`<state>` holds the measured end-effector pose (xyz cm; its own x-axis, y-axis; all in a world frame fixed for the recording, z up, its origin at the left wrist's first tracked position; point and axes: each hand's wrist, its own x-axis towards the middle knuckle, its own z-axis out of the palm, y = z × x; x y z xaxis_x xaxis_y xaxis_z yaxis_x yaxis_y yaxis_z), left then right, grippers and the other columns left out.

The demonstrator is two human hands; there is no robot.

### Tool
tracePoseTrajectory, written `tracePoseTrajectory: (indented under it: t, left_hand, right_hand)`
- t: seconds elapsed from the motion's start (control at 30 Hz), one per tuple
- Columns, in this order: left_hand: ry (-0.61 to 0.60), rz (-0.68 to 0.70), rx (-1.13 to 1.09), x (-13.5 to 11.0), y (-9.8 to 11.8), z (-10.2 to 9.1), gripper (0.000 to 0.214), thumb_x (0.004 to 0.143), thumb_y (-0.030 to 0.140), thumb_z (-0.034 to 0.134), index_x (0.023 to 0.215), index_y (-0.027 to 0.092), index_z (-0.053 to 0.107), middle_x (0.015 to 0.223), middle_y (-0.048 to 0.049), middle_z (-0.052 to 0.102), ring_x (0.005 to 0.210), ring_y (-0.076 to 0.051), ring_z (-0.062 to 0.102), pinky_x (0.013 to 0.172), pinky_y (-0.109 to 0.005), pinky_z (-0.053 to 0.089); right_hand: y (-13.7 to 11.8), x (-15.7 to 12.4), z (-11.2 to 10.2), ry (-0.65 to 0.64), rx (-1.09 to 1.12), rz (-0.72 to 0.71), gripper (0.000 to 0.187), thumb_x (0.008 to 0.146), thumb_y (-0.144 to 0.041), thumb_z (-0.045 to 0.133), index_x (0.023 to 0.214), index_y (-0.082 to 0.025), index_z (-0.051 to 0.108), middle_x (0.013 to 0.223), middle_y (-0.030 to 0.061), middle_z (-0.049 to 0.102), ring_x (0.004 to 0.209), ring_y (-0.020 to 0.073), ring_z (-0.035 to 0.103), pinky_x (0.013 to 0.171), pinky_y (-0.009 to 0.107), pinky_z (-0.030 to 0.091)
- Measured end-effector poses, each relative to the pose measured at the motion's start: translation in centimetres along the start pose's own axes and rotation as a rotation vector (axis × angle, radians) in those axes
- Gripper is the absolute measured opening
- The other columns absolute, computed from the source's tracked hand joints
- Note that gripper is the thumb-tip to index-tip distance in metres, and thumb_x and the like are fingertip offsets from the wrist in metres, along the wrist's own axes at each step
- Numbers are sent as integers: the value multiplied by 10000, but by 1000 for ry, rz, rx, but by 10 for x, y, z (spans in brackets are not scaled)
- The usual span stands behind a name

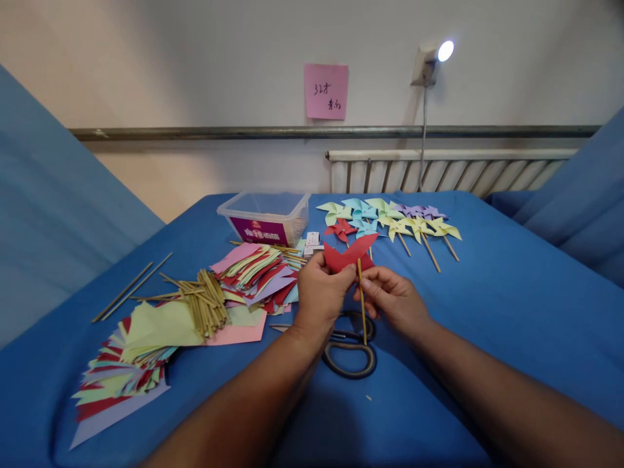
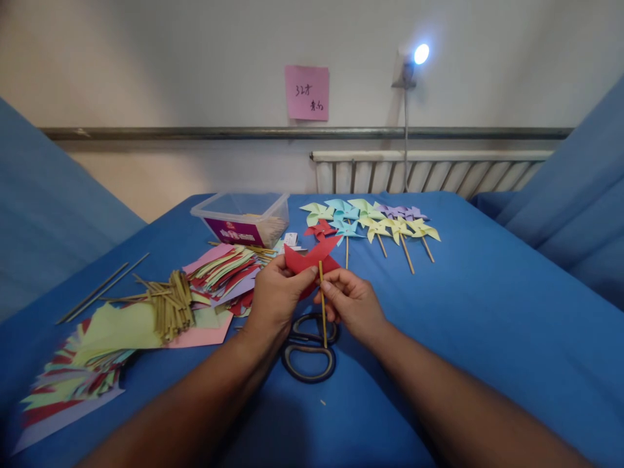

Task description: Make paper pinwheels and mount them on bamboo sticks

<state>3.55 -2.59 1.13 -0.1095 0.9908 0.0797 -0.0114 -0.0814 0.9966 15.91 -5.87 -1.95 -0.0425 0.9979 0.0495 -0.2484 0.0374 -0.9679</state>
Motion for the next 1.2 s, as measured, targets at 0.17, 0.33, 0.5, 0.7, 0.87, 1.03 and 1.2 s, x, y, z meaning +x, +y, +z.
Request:
tracePoseTrajectory:
  t: [0.17, 0.33, 0.5, 0.7, 0.87, 1.03, 1.2]
  left_hand:
    - [-4, 55, 92, 0, -1, -1, 245, 596, 291, 746, 765, 148, 641, 723, -29, 690, 625, -150, 596, 564, -244, 444]
    - [-2, 62, 123, 0, -2, -1, 238, 599, 301, 736, 756, 155, 632, 705, -24, 678, 605, -147, 586, 551, -244, 436]
    - [-9, 61, 130, 1, -3, -1, 245, 599, 303, 740, 765, 158, 633, 721, -28, 683, 627, -153, 593, 558, -244, 440]
    - [-1, 57, 145, 2, -5, -1, 225, 609, 291, 727, 759, 155, 631, 712, -26, 674, 614, -146, 577, 544, -240, 428]
    - [-1, 40, 139, 1, -3, 0, 229, 606, 280, 731, 766, 153, 626, 705, -17, 665, 600, -137, 562, 538, -236, 425]
    - [2, 43, 132, -1, -1, -1, 223, 594, 274, 741, 747, 160, 625, 687, -1, 657, 584, -126, 546, 529, -228, 417]
    - [-2, 42, 92, -1, 0, -1, 243, 586, 284, 762, 752, 155, 640, 696, -2, 666, 605, -133, 569, 544, -228, 430]
  right_hand:
    - [0, 0, 0, -2, 13, 1, 346, 752, -509, 746, 813, -190, 626, 643, -21, 688, 378, 58, 487, 367, 183, 374]
    - [2, 1, -1, -10, 16, -5, 351, 759, -515, 741, 828, -191, 625, 653, -22, 688, 377, 55, 481, 367, 180, 367]
    - [4, 2, -2, -11, 6, -12, 340, 772, -506, 733, 827, -188, 627, 649, -17, 687, 380, 54, 477, 372, 179, 359]
    - [2, 2, -1, 2, 11, -11, 347, 744, -500, 756, 809, -190, 615, 627, -21, 679, 373, 58, 478, 372, 183, 360]
    - [3, 2, -2, 5, 29, -14, 344, 719, -474, 781, 794, -190, 602, 592, -34, 660, 358, 60, 475, 355, 181, 350]
    - [3, 2, -1, 11, 24, -24, 335, 711, -457, 788, 786, -191, 600, 565, -56, 624, 353, 59, 473, 341, 177, 349]
    - [1, 0, 0, 31, 16, -29, 326, 715, -456, 784, 792, -195, 603, 554, -65, 604, 342, 57, 456, 327, 177, 343]
